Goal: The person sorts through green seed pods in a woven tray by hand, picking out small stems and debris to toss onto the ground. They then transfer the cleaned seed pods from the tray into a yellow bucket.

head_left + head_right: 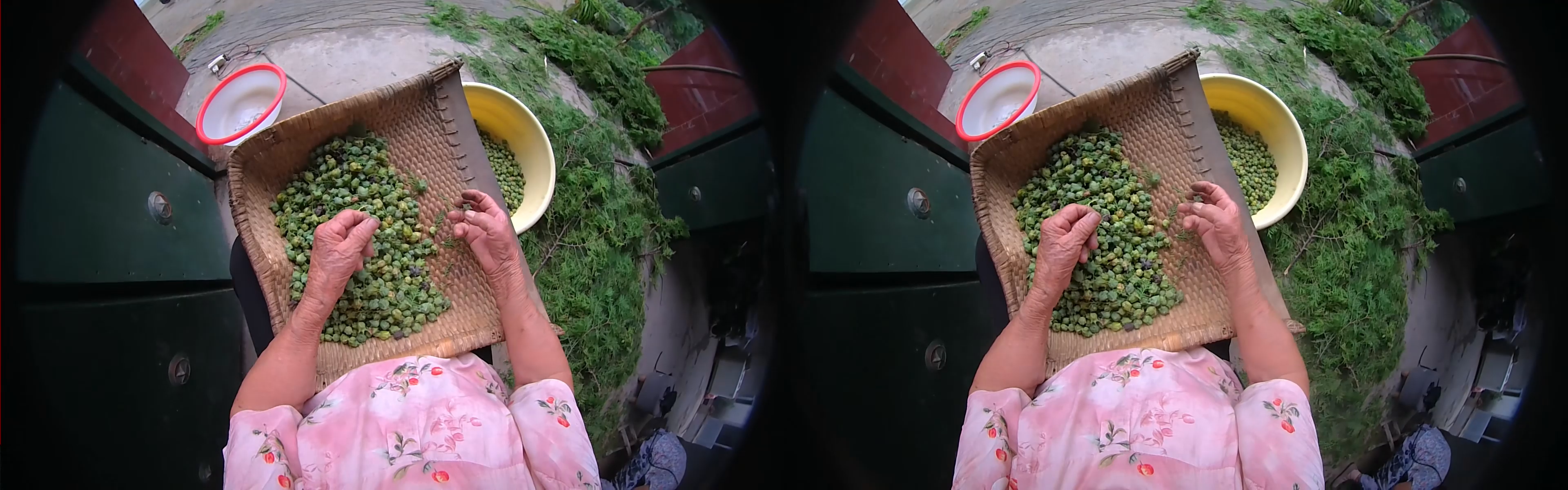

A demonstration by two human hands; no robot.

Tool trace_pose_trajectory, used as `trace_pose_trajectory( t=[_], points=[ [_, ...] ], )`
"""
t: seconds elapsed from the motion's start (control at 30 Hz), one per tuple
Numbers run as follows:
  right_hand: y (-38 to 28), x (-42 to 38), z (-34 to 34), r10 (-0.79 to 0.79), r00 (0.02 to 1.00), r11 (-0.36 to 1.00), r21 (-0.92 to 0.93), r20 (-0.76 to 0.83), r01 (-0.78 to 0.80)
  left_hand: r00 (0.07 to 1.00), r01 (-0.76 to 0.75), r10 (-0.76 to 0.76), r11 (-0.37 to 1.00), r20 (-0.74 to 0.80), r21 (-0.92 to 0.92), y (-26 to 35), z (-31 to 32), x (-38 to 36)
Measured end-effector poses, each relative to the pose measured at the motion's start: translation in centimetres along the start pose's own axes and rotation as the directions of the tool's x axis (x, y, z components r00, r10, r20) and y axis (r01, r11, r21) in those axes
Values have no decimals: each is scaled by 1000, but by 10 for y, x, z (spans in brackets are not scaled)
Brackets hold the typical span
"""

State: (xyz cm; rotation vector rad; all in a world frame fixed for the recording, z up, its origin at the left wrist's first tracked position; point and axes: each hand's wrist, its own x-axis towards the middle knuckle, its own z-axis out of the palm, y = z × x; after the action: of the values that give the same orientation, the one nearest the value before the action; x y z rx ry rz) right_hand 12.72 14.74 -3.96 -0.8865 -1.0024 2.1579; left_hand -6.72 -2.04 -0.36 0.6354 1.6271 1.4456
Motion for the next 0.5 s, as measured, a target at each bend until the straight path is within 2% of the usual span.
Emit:
trace_pose_trajectory(
  t=[0.03,0.07,0.1,0.13,0.17,0.3,0.4,0.5],
  points=[
    [0,0,0,23,1000,999,-28,3,-23,1000,2,-2,1000,1,0,0,0,0],
    [2,0,0,-93,994,932,-346,50,105,1000,5,-5,1000,1,1,0,0,0],
    [6,-1,0,-187,974,753,-618,130,227,1000,6,-6,1000,1,1,0,-1,0],
    [11,-1,1,-248,940,482,-812,234,329,1000,6,-6,1000,1,2,0,0,0],
    [17,0,2,-280,913,315,-871,295,378,1000,4,-4,1000,2,2,1,0,0],
    [27,-4,16,-233,886,38,-907,400,420,1000,2,-2,1000,-5,12,2,1,0],
    [31,0,11,-291,864,96,-886,410,453,1000,4,-4,1000,0,9,0,0,0],
    [27,4,0,-335,874,251,-861,352,443,1000,-1,1,1000,4,16,0,-1,0]
  ],
)
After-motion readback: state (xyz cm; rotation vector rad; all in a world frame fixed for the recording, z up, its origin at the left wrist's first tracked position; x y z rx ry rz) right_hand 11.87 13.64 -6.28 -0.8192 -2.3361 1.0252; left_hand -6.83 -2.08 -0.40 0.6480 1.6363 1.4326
